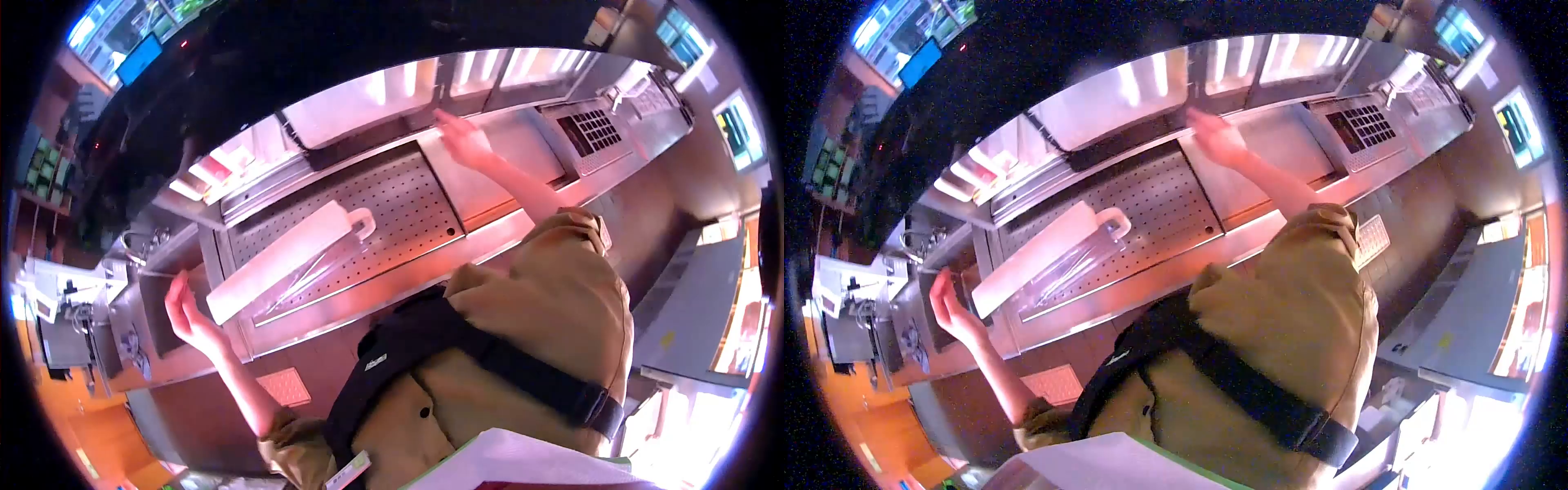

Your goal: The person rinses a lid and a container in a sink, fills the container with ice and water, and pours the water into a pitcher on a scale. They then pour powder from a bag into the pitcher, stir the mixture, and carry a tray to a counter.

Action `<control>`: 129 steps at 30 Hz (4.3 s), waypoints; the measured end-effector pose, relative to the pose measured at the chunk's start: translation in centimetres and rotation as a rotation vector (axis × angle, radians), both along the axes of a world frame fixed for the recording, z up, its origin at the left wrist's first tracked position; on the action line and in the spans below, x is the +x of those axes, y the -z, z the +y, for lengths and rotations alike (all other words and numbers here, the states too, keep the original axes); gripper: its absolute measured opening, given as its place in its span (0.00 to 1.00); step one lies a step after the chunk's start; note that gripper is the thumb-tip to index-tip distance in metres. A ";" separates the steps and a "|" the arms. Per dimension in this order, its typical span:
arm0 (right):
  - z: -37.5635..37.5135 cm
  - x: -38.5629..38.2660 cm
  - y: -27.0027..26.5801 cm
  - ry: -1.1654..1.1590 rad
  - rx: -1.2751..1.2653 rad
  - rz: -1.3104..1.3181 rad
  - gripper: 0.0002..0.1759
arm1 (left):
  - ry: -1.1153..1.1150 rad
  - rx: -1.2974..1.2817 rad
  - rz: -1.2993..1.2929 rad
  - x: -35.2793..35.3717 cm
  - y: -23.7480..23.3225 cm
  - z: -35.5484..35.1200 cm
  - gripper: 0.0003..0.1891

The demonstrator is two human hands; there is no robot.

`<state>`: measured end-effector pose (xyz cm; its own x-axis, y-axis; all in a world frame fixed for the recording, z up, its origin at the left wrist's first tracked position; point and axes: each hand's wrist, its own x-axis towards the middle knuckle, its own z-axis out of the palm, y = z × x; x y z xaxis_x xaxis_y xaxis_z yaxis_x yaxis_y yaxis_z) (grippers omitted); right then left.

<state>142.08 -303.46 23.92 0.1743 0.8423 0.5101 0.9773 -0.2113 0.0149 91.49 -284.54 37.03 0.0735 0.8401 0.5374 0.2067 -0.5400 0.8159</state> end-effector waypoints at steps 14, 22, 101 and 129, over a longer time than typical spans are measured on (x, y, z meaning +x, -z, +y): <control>3.2 18.0 -2.9 0.588 0.871 0.900 0.63 | 0.532 -0.827 0.311 23.0 4.8 9.0 0.39; 0.9 18.6 -1.4 0.502 0.809 0.860 0.53 | 0.626 -0.608 0.294 25.7 6.6 9.4 0.15; 10.8 -0.1 4.3 0.160 0.192 1.025 0.20 | 0.544 -0.540 0.416 18.5 10.3 15.8 0.16; 4.8 -0.5 5.9 0.443 0.472 1.103 0.16 | 0.759 -0.512 0.568 23.1 10.1 14.3 0.14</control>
<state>141.57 -298.66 18.03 0.9125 0.3811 0.1486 0.2684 -0.2837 -0.9206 114.58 -270.27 26.96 0.7982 0.5855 -0.1416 0.3810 -0.3086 0.8716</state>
